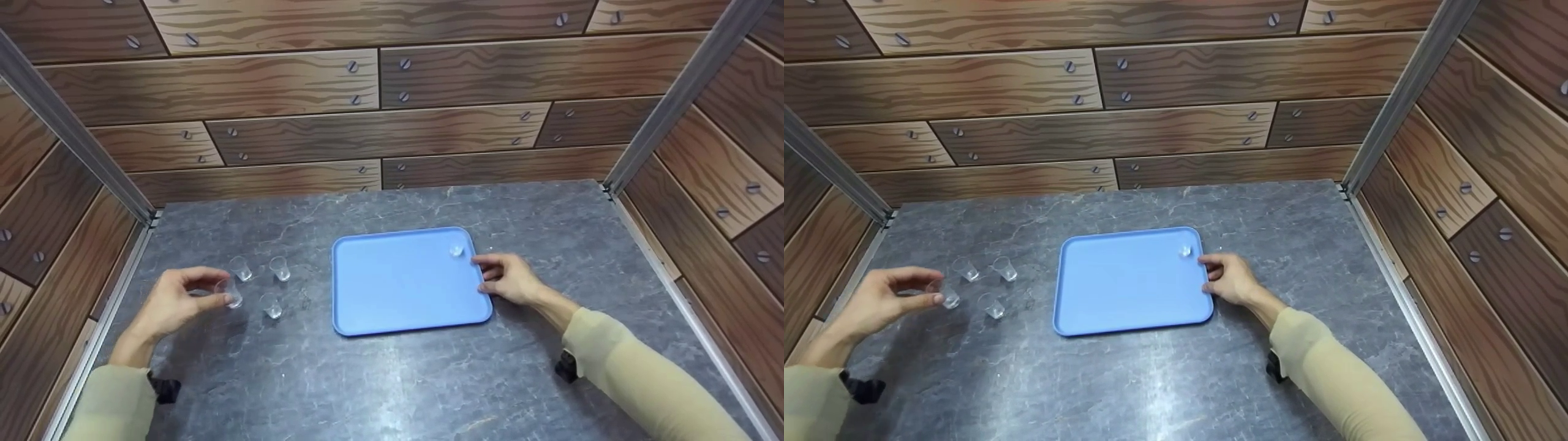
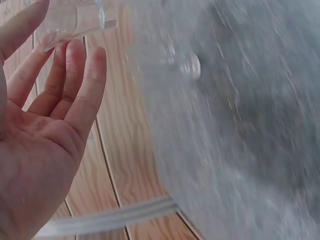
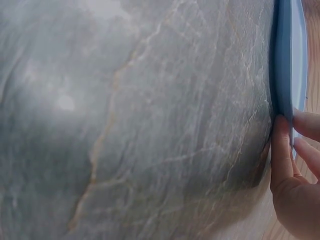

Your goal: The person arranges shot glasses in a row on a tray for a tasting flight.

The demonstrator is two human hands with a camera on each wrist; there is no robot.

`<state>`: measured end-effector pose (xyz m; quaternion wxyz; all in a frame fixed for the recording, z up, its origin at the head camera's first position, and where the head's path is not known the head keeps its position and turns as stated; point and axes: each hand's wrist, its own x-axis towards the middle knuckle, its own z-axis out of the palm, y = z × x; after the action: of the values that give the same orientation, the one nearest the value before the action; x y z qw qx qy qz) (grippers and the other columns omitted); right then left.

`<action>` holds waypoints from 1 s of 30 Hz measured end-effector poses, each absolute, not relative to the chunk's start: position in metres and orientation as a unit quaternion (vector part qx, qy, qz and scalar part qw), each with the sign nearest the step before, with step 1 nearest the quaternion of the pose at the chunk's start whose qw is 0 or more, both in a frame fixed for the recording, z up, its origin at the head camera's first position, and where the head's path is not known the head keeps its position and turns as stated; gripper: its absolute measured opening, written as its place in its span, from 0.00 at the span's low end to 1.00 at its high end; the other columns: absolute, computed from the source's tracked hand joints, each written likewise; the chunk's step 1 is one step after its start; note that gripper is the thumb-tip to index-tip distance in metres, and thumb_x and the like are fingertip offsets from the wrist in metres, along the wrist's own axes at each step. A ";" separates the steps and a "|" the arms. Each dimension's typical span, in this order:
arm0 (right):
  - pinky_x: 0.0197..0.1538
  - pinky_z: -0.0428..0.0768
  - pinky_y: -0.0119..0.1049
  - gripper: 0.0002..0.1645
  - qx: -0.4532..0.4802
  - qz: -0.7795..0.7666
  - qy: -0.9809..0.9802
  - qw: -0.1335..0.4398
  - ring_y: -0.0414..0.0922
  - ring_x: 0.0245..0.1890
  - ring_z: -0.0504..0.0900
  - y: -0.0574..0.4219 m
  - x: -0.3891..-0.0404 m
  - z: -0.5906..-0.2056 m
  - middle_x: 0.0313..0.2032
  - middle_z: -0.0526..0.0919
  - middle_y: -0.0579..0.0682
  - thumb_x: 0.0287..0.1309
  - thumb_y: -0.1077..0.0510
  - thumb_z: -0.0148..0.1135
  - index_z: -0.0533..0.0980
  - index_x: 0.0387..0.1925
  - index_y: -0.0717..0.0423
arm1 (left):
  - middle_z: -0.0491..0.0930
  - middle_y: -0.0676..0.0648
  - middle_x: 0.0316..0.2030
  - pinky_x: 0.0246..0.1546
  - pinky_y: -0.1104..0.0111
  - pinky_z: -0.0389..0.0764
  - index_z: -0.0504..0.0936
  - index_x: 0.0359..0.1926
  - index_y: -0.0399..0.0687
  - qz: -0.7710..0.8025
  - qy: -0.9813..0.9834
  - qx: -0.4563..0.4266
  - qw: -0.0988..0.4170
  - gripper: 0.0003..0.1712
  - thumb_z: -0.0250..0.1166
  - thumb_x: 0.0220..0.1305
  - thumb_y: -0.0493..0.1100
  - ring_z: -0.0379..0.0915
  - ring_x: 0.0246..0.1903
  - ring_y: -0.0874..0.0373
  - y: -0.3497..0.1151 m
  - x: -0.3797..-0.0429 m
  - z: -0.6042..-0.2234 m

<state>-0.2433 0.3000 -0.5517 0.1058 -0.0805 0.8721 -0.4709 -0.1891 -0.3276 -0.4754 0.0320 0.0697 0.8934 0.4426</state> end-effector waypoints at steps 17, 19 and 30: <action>0.45 0.84 0.22 0.38 -0.075 -0.455 0.882 0.094 0.48 0.49 0.91 0.302 -0.242 -0.553 0.56 0.89 0.70 0.57 0.72 0.79 0.80 0.70 0.69 | 0.93 0.35 0.52 0.49 0.77 0.84 0.92 0.58 0.39 0.458 0.882 0.113 0.021 0.24 0.85 0.62 0.42 0.85 0.45 0.59 -0.237 -0.241 -0.468; 0.45 0.84 0.22 0.38 -0.074 -0.453 0.883 0.094 0.49 0.49 0.91 0.303 -0.243 -0.553 0.56 0.89 0.70 0.57 0.72 0.79 0.81 0.70 0.69 | 0.93 0.37 0.51 0.48 0.76 0.84 0.92 0.58 0.40 0.457 0.881 0.122 0.024 0.25 0.85 0.62 0.42 0.85 0.46 0.58 -0.225 -0.248 -0.467; 0.45 0.84 0.21 0.37 -0.081 -0.462 0.878 0.098 0.53 0.52 0.90 0.302 -0.243 -0.552 0.58 0.88 0.70 0.59 0.72 0.78 0.80 0.71 0.69 | 0.93 0.41 0.47 0.47 0.70 0.86 0.93 0.57 0.42 0.458 0.876 0.142 0.042 0.24 0.85 0.60 0.43 0.87 0.46 0.53 -0.169 -0.269 -0.468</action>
<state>-0.2430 0.3023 -0.5523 0.0977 -0.0808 0.8780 -0.4616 -0.2688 -0.1689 -0.4683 0.0423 0.1425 0.8762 0.4584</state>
